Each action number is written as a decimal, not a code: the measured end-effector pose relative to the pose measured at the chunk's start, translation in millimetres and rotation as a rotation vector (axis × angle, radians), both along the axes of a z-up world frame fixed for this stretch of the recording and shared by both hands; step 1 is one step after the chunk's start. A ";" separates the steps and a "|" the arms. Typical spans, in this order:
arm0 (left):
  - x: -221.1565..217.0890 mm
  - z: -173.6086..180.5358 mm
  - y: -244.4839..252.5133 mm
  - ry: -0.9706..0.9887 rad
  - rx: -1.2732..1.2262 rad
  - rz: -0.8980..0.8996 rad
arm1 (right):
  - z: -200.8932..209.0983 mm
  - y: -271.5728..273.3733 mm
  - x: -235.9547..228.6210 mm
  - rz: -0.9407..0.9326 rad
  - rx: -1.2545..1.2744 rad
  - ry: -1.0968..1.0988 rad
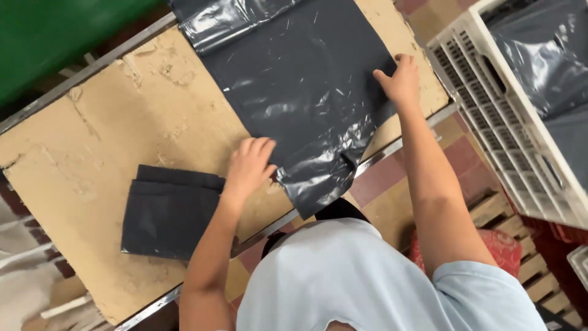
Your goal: The person repeatedly folds black plastic sheets on a wooden table and places them into a white plastic crate. The person handles the sheets one at a time, folding them in half and then again to form compact stacks before stacking them in the crate.
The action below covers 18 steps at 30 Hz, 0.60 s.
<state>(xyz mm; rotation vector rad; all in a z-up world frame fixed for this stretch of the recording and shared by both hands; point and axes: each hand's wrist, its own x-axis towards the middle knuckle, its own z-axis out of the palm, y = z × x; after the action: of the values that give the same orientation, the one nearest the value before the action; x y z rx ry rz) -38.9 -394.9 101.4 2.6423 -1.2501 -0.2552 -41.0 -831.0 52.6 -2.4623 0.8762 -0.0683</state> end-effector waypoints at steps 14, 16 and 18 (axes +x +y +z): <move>-14.3 -89.8 -4.1 -0.174 -0.198 0.050 | -6.1 -26.7 48.1 0.232 0.136 0.245; -23.7 -84.2 7.1 -0.192 -0.231 0.050 | -7.8 -18.0 39.6 0.274 0.106 0.159; -23.9 -79.0 18.5 -0.096 -0.248 -0.008 | -1.2 -5.3 36.8 0.201 0.461 -0.019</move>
<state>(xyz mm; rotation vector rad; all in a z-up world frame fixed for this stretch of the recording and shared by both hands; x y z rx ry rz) -62.8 -376.3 22.5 2.4624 -1.2330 0.0258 -4.2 -836.3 51.4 -2.0951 0.5560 0.1632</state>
